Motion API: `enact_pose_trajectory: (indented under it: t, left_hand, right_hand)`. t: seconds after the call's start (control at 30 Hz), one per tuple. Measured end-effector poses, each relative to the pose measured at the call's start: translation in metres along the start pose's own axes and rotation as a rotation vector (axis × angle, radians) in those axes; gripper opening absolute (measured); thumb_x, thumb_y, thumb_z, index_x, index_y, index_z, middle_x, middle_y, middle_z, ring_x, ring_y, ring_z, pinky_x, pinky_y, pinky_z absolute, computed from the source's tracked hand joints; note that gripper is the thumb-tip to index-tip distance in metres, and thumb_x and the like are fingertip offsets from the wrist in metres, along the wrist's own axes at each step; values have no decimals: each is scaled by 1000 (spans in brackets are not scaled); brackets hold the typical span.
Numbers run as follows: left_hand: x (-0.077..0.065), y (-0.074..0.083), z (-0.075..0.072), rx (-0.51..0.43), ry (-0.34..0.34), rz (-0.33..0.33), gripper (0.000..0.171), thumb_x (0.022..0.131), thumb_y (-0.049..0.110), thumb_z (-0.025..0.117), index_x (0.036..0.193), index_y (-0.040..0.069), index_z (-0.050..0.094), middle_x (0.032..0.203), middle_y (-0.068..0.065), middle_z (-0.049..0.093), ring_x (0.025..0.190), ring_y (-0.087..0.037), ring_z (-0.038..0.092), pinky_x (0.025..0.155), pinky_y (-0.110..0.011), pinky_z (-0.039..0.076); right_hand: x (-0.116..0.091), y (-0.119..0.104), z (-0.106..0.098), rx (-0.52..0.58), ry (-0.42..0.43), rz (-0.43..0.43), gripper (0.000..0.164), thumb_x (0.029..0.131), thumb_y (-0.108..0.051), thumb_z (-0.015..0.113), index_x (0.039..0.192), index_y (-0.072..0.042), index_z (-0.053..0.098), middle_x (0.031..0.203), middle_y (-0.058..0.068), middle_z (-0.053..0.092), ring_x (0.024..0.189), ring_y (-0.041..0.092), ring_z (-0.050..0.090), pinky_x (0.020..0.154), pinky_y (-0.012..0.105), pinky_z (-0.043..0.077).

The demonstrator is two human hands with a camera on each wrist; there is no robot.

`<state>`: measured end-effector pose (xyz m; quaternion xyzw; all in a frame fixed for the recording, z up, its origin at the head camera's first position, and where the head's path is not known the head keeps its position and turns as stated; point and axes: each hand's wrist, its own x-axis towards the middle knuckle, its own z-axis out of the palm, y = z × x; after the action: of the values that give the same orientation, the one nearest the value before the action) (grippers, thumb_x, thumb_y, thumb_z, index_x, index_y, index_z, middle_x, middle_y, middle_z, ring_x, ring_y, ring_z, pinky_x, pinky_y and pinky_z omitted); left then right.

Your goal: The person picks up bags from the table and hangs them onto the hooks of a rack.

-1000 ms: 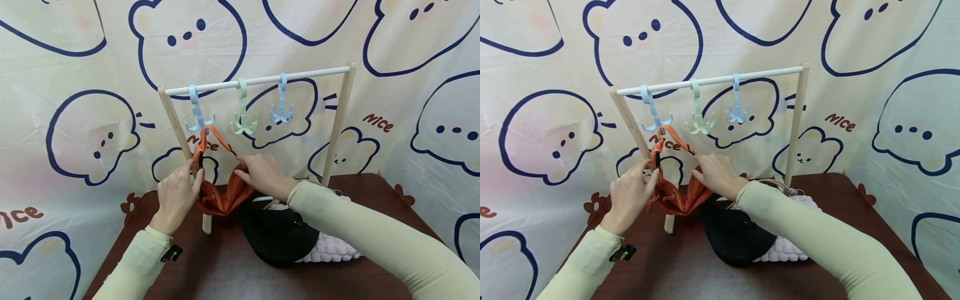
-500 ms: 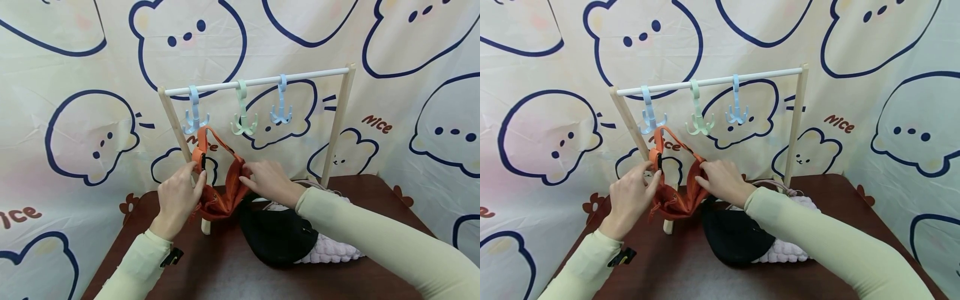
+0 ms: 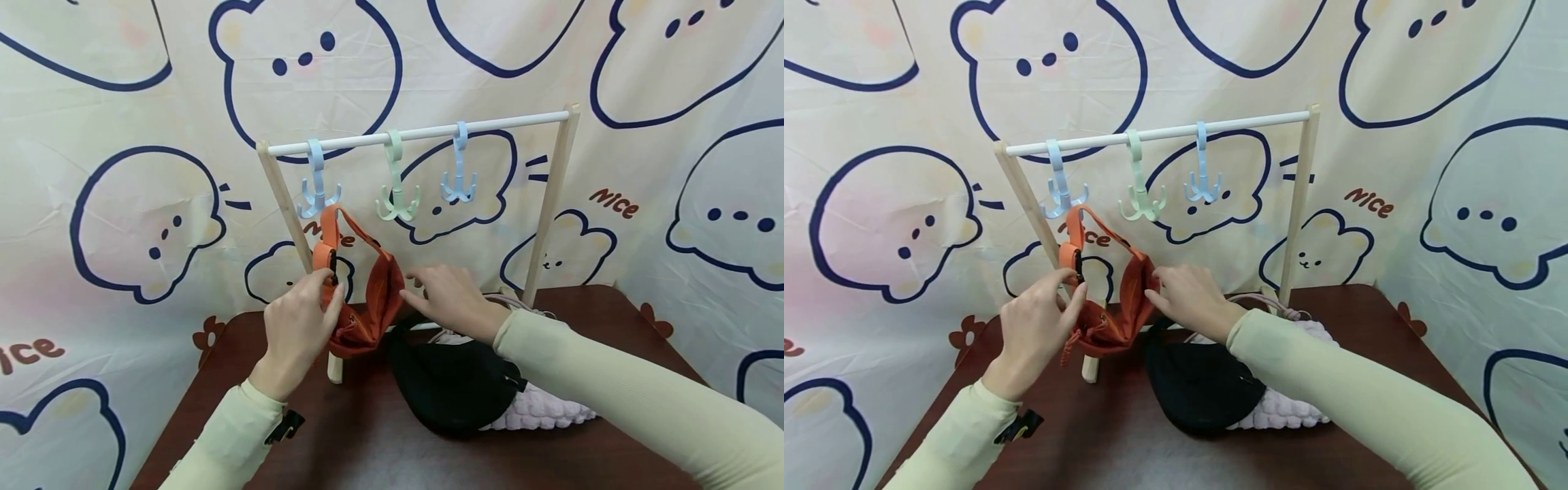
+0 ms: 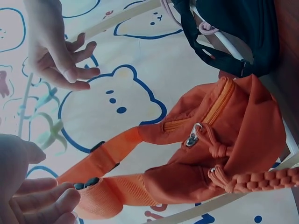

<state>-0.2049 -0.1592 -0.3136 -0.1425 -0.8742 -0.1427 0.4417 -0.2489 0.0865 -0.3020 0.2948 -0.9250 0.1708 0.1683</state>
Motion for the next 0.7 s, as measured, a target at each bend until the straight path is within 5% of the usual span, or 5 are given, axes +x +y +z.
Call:
enact_pose_trajectory:
  t: [0.13,0.3,0.7]
  left_hand:
    - [-2,1,1,2,-6,6,27,93,27,72,107,4,72,81,-14,74,44,-19,50,41,-32,39]
    - [-3,3,1,6,-19,5,29,93,28,73,109,4,72,81,-14,74,44,-19,48,41,-31,38]
    - [-5,11,3,-12,-44,21,31,91,27,76,112,4,72,75,-10,70,46,-16,48,42,-28,36]
  right_hand:
    - [-3,3,0,7,-8,3,32,99,-36,63,118,-11,72,91,2,76,77,15,70,63,28,55]
    - [-6,6,-1,-5,-15,-2,32,99,-36,63,117,-11,72,75,-3,67,63,8,57,55,23,46]
    - [-15,14,-1,-50,1,-10,26,98,-35,64,108,-13,73,80,-1,72,63,8,59,55,24,46]
